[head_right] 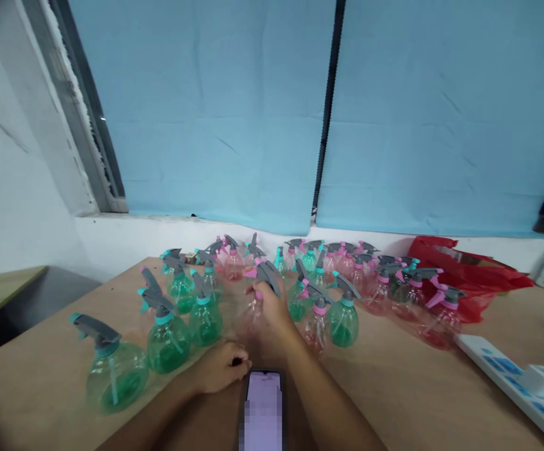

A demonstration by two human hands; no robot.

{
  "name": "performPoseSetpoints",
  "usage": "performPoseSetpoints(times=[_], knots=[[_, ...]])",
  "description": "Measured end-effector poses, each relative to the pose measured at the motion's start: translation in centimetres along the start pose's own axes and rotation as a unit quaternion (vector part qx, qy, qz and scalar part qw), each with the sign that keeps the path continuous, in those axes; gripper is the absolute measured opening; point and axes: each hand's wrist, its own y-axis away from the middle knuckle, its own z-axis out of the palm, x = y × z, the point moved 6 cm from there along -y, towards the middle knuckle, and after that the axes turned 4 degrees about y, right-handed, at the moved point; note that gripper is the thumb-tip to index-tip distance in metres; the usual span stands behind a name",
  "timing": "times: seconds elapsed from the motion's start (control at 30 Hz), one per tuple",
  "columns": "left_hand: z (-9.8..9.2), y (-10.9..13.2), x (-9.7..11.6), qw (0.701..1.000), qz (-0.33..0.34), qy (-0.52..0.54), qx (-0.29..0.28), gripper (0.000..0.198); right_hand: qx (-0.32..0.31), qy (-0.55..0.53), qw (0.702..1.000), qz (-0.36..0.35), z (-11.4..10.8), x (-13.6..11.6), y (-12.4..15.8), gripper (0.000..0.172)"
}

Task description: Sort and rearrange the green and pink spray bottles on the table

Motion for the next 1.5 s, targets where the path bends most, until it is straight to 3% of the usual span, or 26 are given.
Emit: performPoseSetpoints(times=[0.1, 0.2, 0.33, 0.57, 0.8, 0.93, 1.03, 1.1, 1.2, 1.3, 1.4, 1.5], knots=[[0.0, 0.0, 0.2, 1.000, -0.003, 0.001, -0.009, 0.030, 0.048, 0.045, 0.997, -0.033, 1.3, -0.2, -0.9, 0.013], [0.0, 0.0, 0.3, 1.000, -0.012, 0.006, -0.012, 0.031, 0.017, 0.122, 0.992, -0.026, 3.8, 1.1, -1.4, 0.012], [0.2, 0.0, 0.0, 0.999, -0.016, 0.031, -0.013, 0.029, -0.025, 0.200, 0.976, -0.086, 6.4, 2.8, -1.8, 0.012], [0.5, -0.1, -0.4, 0.999, -0.010, 0.034, -0.009, 0.023, -0.047, 0.237, 0.966, -0.097, 7.7, 4.9, -2.2, 0.030], [0.4, -0.1, -0.2, 1.000, -0.006, 0.003, -0.015, 0.024, -0.025, 0.267, 0.959, -0.090, 6.5, 4.6, -1.5, 0.058], [0.3, -0.1, 0.0, 1.000, -0.002, -0.001, -0.011, 0.027, 0.005, 0.252, 0.956, -0.149, 5.4, 1.6, -0.6, 0.049], [0.2, -0.1, 0.0, 1.000, -0.003, -0.002, -0.009, 0.030, 0.036, 0.271, 0.929, -0.248, 4.3, -2.0, 0.0, 0.035], [0.2, -0.1, 0.0, 1.000, -0.007, -0.004, -0.010, 0.031, 0.052, 0.320, 0.904, -0.279, 3.3, -3.6, -0.1, 0.035], [0.1, 0.0, 0.0, 1.000, -0.007, -0.007, -0.009, 0.031, 0.094, 0.416, 0.869, -0.252, 1.3, -3.9, -1.1, 0.040], [0.2, 0.0, -0.2, 1.000, -0.005, -0.007, -0.008, 0.033, 0.079, 0.487, 0.848, -0.192, -0.2, -2.4, -2.0, 0.043], [0.4, 0.0, -0.5, 1.000, -0.011, -0.003, -0.011, 0.033, 0.038, 0.501, 0.851, -0.151, -1.0, -1.0, -1.9, 0.049], [0.4, 0.0, -0.5, 1.000, -0.009, 0.005, -0.012, 0.033, 0.042, 0.494, 0.858, -0.136, -1.7, -0.5, -1.4, 0.050]])
